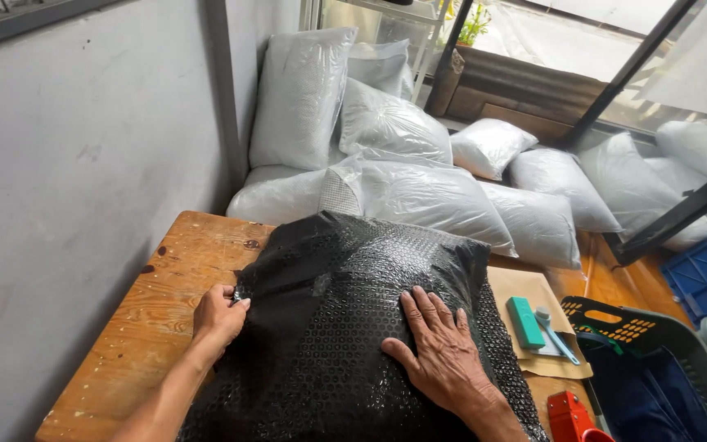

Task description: Wrapping a large cushion in black bubble wrap and sealing it with tape using a dispenser.

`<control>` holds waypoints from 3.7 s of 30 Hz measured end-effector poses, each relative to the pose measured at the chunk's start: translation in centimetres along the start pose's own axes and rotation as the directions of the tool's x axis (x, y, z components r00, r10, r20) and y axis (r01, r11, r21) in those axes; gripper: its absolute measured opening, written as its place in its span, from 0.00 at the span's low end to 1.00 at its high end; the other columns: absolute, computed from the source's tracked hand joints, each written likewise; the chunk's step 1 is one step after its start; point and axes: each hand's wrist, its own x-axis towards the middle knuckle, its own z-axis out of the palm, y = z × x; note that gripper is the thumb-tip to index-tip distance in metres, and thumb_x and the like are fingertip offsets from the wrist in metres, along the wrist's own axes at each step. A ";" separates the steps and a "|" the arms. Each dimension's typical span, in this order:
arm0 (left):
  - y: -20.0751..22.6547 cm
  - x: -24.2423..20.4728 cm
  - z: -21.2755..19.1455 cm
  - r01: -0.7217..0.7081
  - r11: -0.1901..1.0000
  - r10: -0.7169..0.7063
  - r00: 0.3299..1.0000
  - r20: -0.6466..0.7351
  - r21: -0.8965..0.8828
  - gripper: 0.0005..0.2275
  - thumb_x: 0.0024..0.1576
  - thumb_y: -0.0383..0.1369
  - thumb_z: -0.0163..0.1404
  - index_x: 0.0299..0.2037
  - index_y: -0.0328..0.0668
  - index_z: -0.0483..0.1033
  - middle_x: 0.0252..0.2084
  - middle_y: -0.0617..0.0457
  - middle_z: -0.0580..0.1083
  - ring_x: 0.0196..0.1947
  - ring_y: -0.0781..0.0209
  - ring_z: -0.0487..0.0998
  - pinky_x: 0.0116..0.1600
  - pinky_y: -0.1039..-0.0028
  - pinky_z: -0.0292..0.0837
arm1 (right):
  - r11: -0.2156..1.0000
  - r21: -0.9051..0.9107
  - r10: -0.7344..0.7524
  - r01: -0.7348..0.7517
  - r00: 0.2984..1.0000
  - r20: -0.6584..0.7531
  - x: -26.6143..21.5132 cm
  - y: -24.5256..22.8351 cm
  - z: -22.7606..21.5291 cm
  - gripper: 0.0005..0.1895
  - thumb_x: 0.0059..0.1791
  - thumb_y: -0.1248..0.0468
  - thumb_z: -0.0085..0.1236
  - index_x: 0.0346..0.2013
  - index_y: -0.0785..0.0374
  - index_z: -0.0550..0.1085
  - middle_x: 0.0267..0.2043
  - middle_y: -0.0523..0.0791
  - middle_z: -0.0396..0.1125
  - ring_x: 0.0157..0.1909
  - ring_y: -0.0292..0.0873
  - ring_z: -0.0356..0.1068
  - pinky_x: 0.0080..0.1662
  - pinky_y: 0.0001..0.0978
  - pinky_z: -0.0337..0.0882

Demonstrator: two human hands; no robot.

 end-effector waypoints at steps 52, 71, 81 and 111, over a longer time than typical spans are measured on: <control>14.7 -16.7 8.9 -0.845 0.303 0.854 0.446 0.267 0.440 0.32 0.64 0.60 0.31 0.71 0.46 0.57 0.75 0.45 0.54 0.74 0.42 0.49 0.70 0.38 0.42 | 0.800 0.589 0.155 -0.115 0.988 -0.018 0.3 10.5 2.2 0.55 0.44 0.26 0.10 0.78 0.53 0.38 0.83 0.45 0.28 0.83 0.45 0.27 0.75 0.52 0.26; 19.0 -14.0 10.0 -0.836 0.457 0.742 0.546 0.389 0.303 0.12 0.58 0.49 0.55 0.45 0.56 0.77 0.46 0.54 0.74 0.51 0.52 0.71 0.55 0.54 0.61 | 0.894 0.410 -0.002 0.180 0.917 -0.398 5.3 7.6 2.1 0.26 0.52 0.52 0.56 0.65 0.50 0.70 0.54 0.43 0.68 0.57 0.45 0.64 0.59 0.51 0.62; 20.7 -12.2 10.0 -0.791 0.548 0.561 0.590 0.580 0.274 0.09 0.57 0.48 0.54 0.38 0.60 0.75 0.39 0.58 0.75 0.51 0.51 0.76 0.57 0.51 0.63 | 0.810 0.580 0.140 0.086 0.932 -0.334 7.8 8.3 3.2 0.05 0.45 0.51 0.70 0.33 0.39 0.81 0.31 0.32 0.70 0.44 0.37 0.74 0.51 0.36 0.72; 21.8 -22.2 8.2 -0.749 0.386 0.358 0.660 0.660 0.539 0.32 0.60 0.62 0.24 0.77 0.79 0.37 0.82 0.65 0.28 0.81 0.53 0.20 0.75 0.33 0.13 | 0.790 0.613 0.303 -0.021 0.882 -0.360 -11.3 15.2 4.3 0.40 0.49 0.32 0.37 0.65 0.54 0.70 0.70 0.47 0.64 0.74 0.46 0.60 0.69 0.47 0.60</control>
